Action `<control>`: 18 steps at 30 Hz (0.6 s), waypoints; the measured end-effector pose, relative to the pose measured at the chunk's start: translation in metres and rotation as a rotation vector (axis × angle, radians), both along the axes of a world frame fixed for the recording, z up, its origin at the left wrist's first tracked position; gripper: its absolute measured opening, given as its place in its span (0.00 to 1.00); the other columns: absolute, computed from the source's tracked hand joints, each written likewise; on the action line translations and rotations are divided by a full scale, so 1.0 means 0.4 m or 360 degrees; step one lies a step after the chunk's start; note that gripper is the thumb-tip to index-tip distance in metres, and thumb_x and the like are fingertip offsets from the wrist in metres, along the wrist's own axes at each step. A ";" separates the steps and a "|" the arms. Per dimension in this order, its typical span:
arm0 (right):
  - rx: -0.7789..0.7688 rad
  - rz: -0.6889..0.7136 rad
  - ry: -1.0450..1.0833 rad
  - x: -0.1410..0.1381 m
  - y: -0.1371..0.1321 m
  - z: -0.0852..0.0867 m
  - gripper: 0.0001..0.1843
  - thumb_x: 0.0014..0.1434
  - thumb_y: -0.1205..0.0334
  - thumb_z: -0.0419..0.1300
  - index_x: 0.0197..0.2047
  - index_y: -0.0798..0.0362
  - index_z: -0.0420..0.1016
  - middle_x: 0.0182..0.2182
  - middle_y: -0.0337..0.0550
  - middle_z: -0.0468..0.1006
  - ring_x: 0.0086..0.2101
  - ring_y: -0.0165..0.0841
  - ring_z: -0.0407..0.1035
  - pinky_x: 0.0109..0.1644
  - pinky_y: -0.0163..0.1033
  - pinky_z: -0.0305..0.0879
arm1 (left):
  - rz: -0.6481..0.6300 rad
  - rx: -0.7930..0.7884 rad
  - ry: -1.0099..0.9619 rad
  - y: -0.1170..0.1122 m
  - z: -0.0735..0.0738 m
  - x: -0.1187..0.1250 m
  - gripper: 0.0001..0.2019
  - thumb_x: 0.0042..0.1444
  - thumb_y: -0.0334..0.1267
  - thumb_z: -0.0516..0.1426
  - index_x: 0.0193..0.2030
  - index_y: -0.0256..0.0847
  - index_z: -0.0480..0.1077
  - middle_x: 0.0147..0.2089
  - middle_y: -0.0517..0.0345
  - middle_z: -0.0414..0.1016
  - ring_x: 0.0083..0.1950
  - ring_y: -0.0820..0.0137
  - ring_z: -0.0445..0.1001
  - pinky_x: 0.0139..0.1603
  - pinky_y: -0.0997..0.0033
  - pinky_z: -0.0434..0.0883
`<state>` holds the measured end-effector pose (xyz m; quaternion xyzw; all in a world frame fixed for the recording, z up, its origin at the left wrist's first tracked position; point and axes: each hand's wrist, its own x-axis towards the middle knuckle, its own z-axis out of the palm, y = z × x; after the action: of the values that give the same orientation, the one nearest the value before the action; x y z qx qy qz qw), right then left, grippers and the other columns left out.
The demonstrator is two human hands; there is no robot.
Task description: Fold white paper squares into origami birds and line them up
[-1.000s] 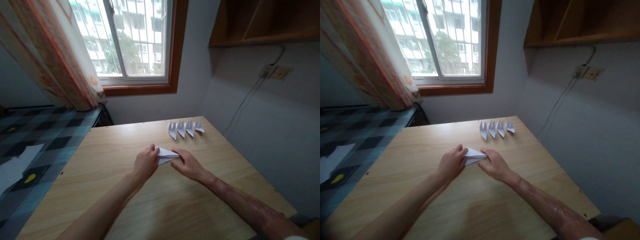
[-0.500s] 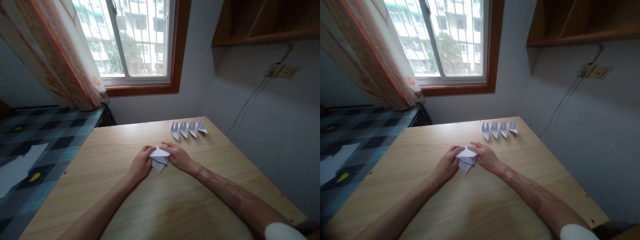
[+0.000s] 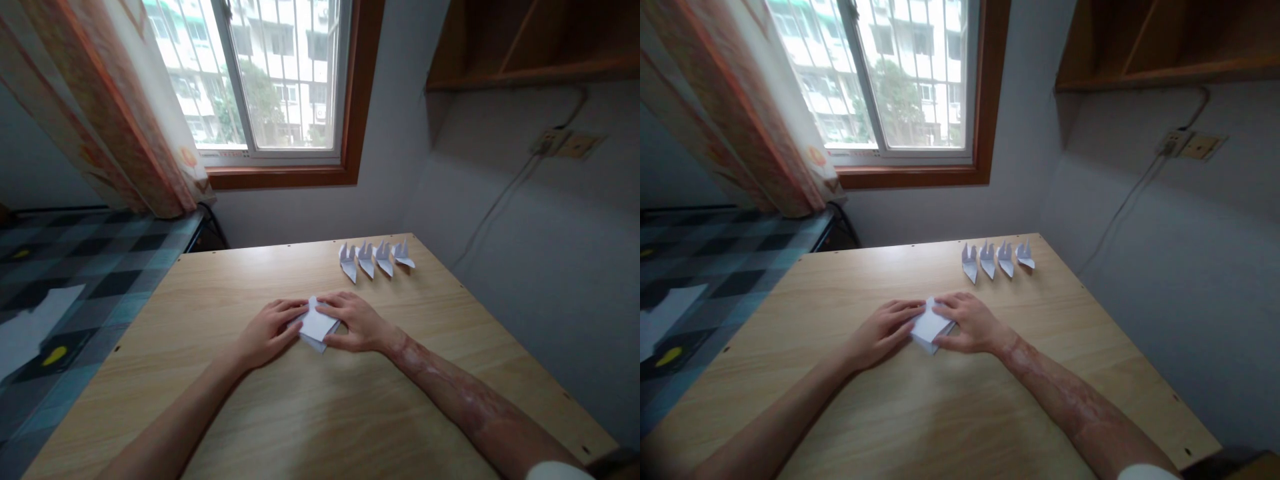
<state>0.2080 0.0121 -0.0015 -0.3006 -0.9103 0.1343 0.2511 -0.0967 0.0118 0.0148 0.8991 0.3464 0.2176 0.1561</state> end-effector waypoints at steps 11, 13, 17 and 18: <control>-0.0016 -0.0165 0.0148 -0.013 0.000 -0.023 0.28 0.69 0.58 0.67 0.70 0.51 0.72 0.70 0.56 0.75 0.67 0.49 0.70 0.75 0.58 0.65 | 0.0400 0.0227 0.0086 -0.023 -0.023 0.039 0.16 0.69 0.48 0.63 0.59 0.44 0.76 0.65 0.46 0.80 0.62 0.51 0.80 0.64 0.46 0.76; -0.0023 -0.0181 0.0176 -0.013 0.002 -0.028 0.34 0.69 0.57 0.67 0.74 0.54 0.67 0.72 0.59 0.72 0.69 0.51 0.68 0.76 0.59 0.64 | 0.0410 0.0200 0.0044 -0.024 -0.026 0.043 0.15 0.69 0.47 0.64 0.57 0.44 0.76 0.63 0.46 0.81 0.62 0.51 0.80 0.64 0.47 0.76; -0.0037 -0.0167 0.0210 -0.011 0.007 -0.037 0.37 0.68 0.57 0.68 0.76 0.53 0.65 0.70 0.60 0.75 0.68 0.51 0.70 0.75 0.60 0.66 | 0.0417 0.0104 -0.0140 -0.023 -0.036 0.050 0.12 0.66 0.44 0.65 0.54 0.44 0.76 0.61 0.47 0.82 0.61 0.53 0.80 0.65 0.48 0.75; -0.0036 -0.0162 0.0222 -0.011 0.007 -0.038 0.37 0.68 0.57 0.68 0.76 0.53 0.65 0.69 0.59 0.76 0.67 0.51 0.71 0.74 0.60 0.67 | 0.0422 0.0080 -0.0189 -0.022 -0.039 0.051 0.12 0.66 0.43 0.66 0.53 0.44 0.76 0.61 0.47 0.82 0.61 0.53 0.80 0.65 0.48 0.75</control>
<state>0.2037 0.0149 -0.0166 -0.3393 -0.8725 0.1523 0.3170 -0.0761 0.0032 -0.0007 0.8346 0.4466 0.2978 0.1236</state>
